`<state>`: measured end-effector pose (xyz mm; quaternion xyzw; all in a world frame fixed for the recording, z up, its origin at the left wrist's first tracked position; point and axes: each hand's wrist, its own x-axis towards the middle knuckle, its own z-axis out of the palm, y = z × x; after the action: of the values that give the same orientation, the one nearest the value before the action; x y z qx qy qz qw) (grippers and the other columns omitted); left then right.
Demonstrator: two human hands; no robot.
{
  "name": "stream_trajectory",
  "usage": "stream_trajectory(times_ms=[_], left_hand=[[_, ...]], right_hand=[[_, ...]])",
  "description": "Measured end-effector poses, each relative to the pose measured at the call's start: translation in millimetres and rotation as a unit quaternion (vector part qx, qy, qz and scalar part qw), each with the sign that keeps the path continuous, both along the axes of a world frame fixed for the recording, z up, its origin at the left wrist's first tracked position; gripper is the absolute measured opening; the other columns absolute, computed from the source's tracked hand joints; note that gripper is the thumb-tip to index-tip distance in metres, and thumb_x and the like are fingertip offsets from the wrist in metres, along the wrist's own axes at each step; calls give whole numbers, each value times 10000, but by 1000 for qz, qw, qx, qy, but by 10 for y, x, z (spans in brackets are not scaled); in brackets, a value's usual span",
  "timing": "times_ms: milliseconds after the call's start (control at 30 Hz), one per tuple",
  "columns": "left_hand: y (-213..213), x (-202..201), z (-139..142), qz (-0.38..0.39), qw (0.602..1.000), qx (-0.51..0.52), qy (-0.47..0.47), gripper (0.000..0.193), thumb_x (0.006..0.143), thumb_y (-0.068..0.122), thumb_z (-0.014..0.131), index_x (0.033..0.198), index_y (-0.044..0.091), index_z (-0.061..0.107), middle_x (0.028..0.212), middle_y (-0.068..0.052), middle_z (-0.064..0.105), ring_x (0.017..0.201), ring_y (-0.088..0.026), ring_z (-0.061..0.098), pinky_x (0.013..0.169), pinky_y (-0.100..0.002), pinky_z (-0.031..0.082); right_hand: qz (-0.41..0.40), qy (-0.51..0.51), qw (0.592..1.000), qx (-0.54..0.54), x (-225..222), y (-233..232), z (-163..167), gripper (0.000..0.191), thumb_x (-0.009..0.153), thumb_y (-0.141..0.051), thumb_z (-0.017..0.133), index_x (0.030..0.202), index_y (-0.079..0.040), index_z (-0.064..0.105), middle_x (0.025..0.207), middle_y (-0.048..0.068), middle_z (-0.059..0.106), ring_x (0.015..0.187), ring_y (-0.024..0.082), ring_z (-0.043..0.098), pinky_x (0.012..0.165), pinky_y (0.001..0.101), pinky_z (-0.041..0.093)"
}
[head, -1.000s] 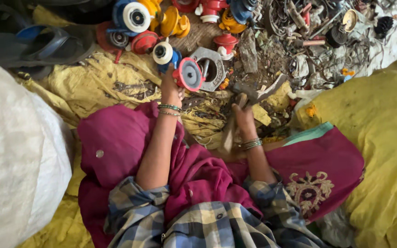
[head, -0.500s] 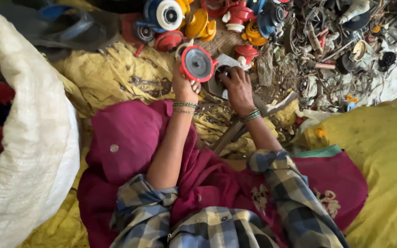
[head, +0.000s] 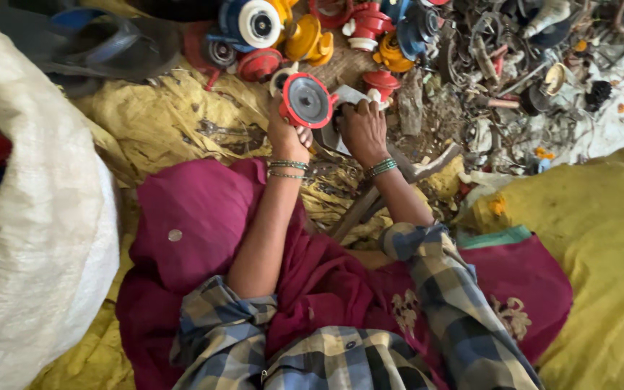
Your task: The person sits on the floor and uses a hammer to strike small colorful plastic components placed on a metal fixture. They repeatedly reposition the parts and strike them to separate or reshape them, handling each piece individually.
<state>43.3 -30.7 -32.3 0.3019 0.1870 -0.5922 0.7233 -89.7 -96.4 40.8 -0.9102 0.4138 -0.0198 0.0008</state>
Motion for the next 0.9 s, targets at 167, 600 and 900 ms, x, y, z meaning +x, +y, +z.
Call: stream_trajectory(times_ms=[167, 600, 900], left_hand=[[5, -9, 25, 9, 999, -32, 5, 562, 1022, 587, 496, 656, 160, 524, 461, 49, 393, 321, -103, 345, 307, -273, 263], [48, -77, -19, 79, 983, -136, -99, 300, 1073, 351, 518, 1122, 84, 644, 691, 2, 589, 405, -74, 411, 351, -239, 304], [70, -56, -26, 74, 985, -132, -87, 339, 1059, 411, 493, 1083, 111, 649, 616, 7, 573, 362, -86, 406, 324, -240, 297]], right_hand=[[-39, 19, 999, 19, 172, -82, -7, 228, 842, -262, 719, 988, -94, 767, 1031, 194, 666, 1025, 398, 624, 833, 506, 527], [-231, -458, 764, 392, -433, 20, 8, 170, 985, -46, 689, 1142, 4, 647, 1043, 118, 700, 906, 214, 690, 804, 351, 589], [-169, -590, 520, 594, -685, 444, 506, 423, 996, 69, 621, 1406, -6, 550, 1161, 78, 662, 991, 191, 710, 911, 344, 625]])
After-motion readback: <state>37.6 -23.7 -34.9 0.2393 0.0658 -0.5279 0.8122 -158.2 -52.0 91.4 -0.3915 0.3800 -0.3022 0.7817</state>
